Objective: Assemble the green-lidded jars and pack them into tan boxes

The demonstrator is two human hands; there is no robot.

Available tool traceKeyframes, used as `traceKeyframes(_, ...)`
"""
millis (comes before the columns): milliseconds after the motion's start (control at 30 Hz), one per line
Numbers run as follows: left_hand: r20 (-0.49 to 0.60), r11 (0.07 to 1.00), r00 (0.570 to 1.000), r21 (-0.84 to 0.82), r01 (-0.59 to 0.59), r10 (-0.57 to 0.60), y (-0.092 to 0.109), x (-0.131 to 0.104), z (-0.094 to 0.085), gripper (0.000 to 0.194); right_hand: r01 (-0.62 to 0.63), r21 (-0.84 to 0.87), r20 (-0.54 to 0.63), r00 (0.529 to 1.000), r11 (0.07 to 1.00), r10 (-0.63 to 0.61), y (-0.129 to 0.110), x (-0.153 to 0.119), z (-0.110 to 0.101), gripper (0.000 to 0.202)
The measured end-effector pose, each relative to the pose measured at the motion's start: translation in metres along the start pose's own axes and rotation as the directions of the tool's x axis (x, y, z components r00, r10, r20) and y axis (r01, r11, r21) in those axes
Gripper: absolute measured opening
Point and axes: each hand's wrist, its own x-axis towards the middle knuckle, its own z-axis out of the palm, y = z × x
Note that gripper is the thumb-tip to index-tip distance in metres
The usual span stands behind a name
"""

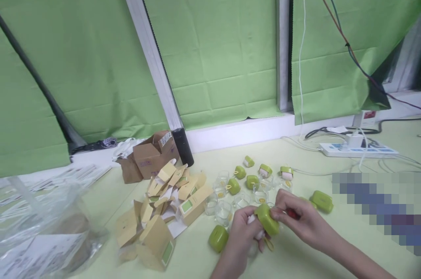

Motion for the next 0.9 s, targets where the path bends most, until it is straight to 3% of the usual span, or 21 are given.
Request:
traceKeyframes(133, 0.002, 0.998, 1.000, -0.063, -0.004, 0.004, -0.006, 0.001, 0.007, 0.040, -0.098, 0.082, -0.055, 0.993, 0.992, 0.103, -0.006, -0.002, 0.006, 0.019)
traceKeyframes(200, -0.009, 0.999, 1.000, -0.033, -0.024, 0.024, -0.008, 0.003, 0.009, 0.032, -0.206, 0.061, -0.021, 0.978, 0.977, 0.207, -0.008, -0.004, 0.010, 0.035)
traceKeyframes(267, -0.032, 0.996, 0.999, 0.086, -0.033, 0.036, -0.006, 0.006, 0.007, 0.023, -0.265, 0.004, 0.040, 0.964, 0.964, 0.265, -0.007, -0.002, 0.010, 0.050)
traceKeyframes(333, -0.077, 0.958, 0.990, 0.271, -0.090, 0.115, 0.003, 0.006, -0.003, 0.015, -0.274, -0.073, 0.018, 0.961, 0.959, 0.276, -0.002, 0.004, -0.002, 0.045)
traceKeyframes(433, -0.123, 0.742, 0.935, 0.646, -0.179, 0.332, 0.025, -0.001, -0.034, 0.012, -0.360, -0.342, -0.199, 0.930, 0.868, 0.308, 0.017, 0.020, -0.041, 0.053)
traceKeyframes(500, -0.131, 0.535, 0.922, 0.840, -0.091, 0.363, 0.039, -0.010, -0.059, 0.009, -0.491, -0.529, -0.280, 0.871, 0.693, 0.404, 0.033, 0.030, -0.071, 0.050)
traceKeyframes(600, -0.143, 0.383, 0.935, 0.924, 0.009, 0.324, 0.043, -0.023, -0.091, 0.008, -0.576, -0.599, -0.321, 0.809, 0.556, 0.492, 0.058, 0.039, -0.099, 0.041)
traceKeyframes(767, -0.114, 0.269, 0.954, 0.962, 0.037, 0.277, 0.021, -0.030, -0.110, 0.020, -0.569, -0.679, -0.227, 0.764, 0.464, 0.603, 0.081, 0.059, -0.094, 0.038)
traceKeyframes(900, -0.112, 0.250, 0.913, 0.968, 0.011, 0.393, 0.020, -0.025, -0.103, 0.025, -0.555, -0.682, -0.173, 0.755, 0.476, 0.632, 0.085, 0.083, -0.083, 0.024)
